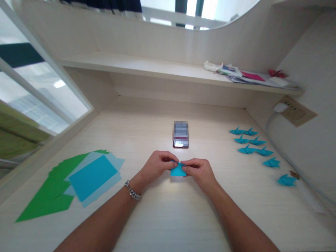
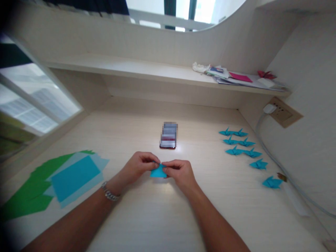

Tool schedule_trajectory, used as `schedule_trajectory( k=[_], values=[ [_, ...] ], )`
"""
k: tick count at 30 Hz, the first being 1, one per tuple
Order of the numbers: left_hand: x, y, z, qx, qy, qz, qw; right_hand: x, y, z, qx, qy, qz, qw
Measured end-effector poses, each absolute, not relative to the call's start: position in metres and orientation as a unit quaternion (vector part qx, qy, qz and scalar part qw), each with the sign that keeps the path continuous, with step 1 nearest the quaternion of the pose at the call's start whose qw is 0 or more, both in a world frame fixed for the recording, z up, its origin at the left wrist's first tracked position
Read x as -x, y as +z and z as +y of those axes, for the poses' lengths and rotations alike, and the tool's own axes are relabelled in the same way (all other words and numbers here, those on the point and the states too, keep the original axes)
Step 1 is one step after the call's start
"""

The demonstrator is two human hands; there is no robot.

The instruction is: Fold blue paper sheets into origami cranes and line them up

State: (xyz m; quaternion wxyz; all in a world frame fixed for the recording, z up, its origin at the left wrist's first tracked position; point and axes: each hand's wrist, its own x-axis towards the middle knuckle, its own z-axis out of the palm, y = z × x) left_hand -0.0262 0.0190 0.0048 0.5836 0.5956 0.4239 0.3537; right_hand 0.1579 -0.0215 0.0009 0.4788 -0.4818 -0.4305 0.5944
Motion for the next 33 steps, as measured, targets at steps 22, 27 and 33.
schedule_trajectory(
  k=[22, 27, 33],
  values=[
    [0.020, 0.006, 0.016, -0.599, 0.339, 0.420, 0.591, -0.160, -0.005, -0.020, 0.482, 0.647, -0.391, 0.443],
    [0.019, 0.010, 0.014, -0.589, 0.336, 0.416, 0.606, -0.161, -0.003, -0.020, 0.492, 0.632, -0.405, 0.442],
    [0.017, 0.014, 0.013, -0.565, 0.338, 0.427, 0.619, -0.161, -0.002, -0.020, 0.496, 0.624, -0.405, 0.448]
  ],
)
